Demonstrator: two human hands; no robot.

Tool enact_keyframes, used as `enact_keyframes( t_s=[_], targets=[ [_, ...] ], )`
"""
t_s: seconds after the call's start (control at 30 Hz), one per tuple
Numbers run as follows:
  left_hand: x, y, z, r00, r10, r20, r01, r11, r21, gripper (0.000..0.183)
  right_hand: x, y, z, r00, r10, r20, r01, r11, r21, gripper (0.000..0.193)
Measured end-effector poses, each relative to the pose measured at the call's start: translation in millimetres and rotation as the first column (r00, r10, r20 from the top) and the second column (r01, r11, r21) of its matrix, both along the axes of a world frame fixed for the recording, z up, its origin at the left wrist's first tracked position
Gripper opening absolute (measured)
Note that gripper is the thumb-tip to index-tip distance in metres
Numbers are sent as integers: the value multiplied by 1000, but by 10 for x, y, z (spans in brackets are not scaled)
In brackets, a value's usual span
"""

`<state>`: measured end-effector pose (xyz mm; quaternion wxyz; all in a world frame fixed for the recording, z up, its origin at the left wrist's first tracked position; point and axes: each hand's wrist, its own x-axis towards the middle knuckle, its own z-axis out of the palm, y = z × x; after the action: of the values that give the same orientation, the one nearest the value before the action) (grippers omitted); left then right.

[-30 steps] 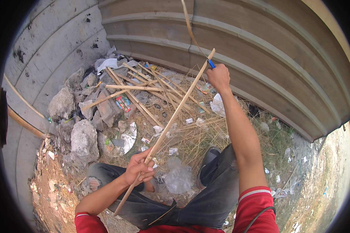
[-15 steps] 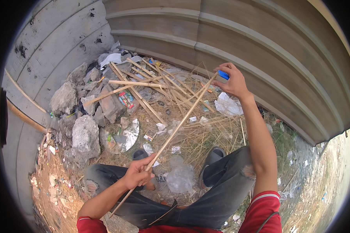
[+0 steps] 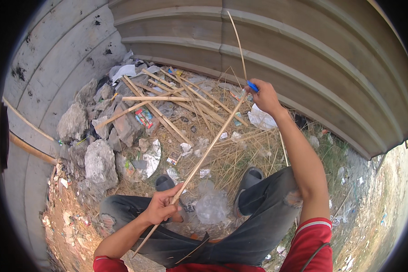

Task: The person sits on the ground inside a concrete structure and uses a blue utility knife to shave thin strips off a long bamboo stick. They hold the stick with one hand and scrape the blade along its length repeatedly, creating a pile of shavings on the ground.

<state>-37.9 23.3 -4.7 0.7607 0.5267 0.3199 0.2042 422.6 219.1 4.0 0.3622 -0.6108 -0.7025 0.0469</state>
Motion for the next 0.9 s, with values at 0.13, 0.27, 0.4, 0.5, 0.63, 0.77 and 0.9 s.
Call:
enact_keyframes(
  t_s=[0.13,0.27,0.4,0.5,0.63,0.77,0.9],
  targets=[
    [57,10,-28,1000,8,11,-9,996,93,74,51,88,-107,976,-9,-218,6,1000,-15,14],
    [42,11,-34,1000,7,12,-9,992,128,74,70,111,-64,809,-16,-587,-73,989,-128,15],
    [37,13,30,999,7,-38,-4,996,88,75,70,60,-14,605,-46,-795,-158,972,-177,12],
    [-19,-33,-113,999,-21,-26,23,998,61,72,375,138,33,182,-35,-983,-193,979,-71,13],
    [-14,-16,-109,1000,-8,16,7,997,81,71,365,124,98,25,1,-1000,-139,990,-2,16],
    [32,-32,-83,999,-32,19,31,998,58,70,578,217,180,-165,45,-985,57,998,36,18],
    [-35,-70,-109,1000,-12,10,11,1000,26,71,982,103,217,-170,-41,-985,391,914,-106,19]
  ],
)
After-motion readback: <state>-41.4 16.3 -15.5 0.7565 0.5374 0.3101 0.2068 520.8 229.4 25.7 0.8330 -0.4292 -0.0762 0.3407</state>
